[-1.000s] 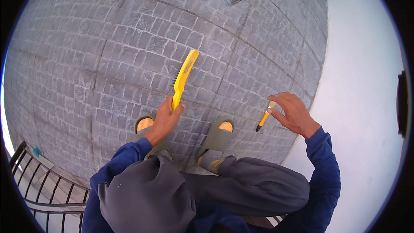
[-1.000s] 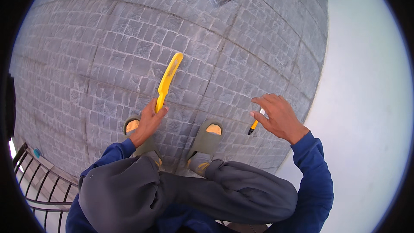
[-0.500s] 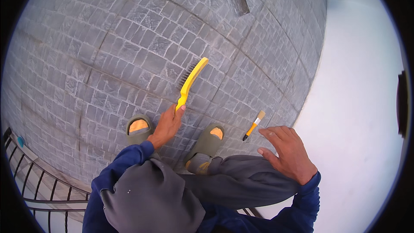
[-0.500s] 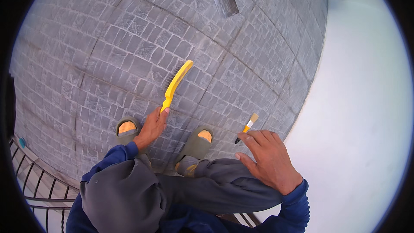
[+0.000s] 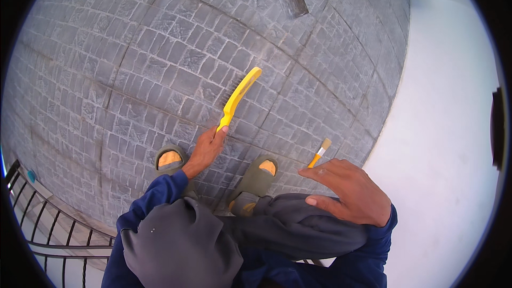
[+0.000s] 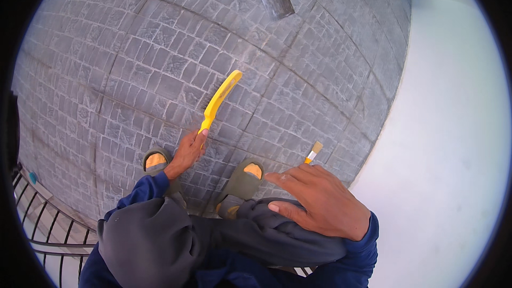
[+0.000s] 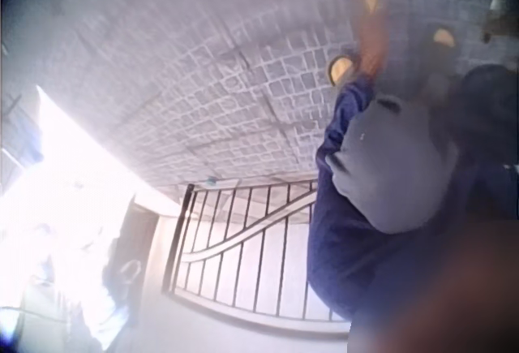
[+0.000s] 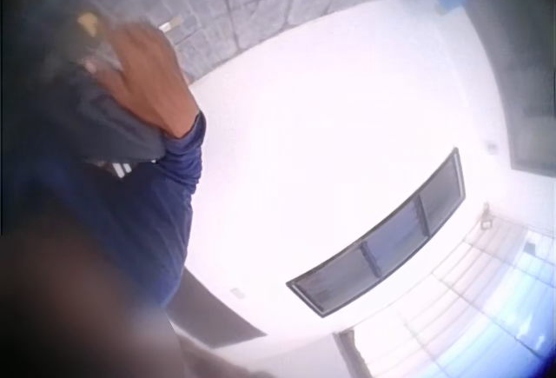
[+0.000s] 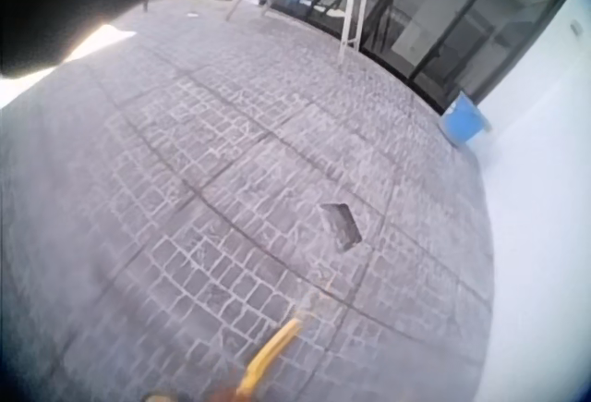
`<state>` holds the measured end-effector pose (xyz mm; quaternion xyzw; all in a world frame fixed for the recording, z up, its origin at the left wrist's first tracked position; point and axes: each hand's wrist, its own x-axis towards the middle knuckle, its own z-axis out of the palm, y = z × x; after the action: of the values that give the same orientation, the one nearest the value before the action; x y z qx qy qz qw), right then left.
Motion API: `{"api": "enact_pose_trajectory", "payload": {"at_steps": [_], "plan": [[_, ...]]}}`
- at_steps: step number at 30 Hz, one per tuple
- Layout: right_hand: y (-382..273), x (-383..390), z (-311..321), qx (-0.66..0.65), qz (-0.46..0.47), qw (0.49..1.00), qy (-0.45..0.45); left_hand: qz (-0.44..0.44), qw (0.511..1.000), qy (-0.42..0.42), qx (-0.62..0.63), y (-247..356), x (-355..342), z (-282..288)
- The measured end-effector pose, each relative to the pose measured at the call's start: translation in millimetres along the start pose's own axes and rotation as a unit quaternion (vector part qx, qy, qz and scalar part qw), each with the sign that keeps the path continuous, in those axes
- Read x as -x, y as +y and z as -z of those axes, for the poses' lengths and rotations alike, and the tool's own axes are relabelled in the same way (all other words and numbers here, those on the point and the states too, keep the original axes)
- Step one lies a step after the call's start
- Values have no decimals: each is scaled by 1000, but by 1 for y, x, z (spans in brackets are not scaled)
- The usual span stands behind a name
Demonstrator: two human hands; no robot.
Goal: The person cleans a tiled floor using a yellow brush and a paintbrush, then applies grout to the tile joints with a putty knife. They work methodically across the floor, brushing and spreading grout into the gaps between tiles.
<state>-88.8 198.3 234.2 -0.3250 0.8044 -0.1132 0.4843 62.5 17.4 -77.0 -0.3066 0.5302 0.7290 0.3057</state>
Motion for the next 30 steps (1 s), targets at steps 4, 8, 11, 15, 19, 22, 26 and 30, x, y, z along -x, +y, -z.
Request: {"api": "enact_pose_trajectory", "payload": {"at_steps": [4,8,11,15,19,22,26,30], "plan": [[6,2,-2,-16,3,1000,-5,9,998,-10,64,11,10,-2],[7,6,-5,-20,-2,1000,-19,-42,993,-33,110,67,-72,-23],[5,8,-5,-23,-1,1000,-4,-36,989,-66,129,75,-84,-21],[2,9,-3,-23,1,1000,2,25,993,-56,101,41,-18,-10],[1,9,-4,-42,19,999,-24,130,984,-61,106,16,32,1],[8,2,-9,-83,31,995,-41,59,984,-83,148,20,14,-5],[43,-34,-29,-175,-79,980,-44,60,971,-108,204,28,-8,-29],[86,-105,-81,-224,-143,964,9,91,939,-136,301,35,4,-31]]}}
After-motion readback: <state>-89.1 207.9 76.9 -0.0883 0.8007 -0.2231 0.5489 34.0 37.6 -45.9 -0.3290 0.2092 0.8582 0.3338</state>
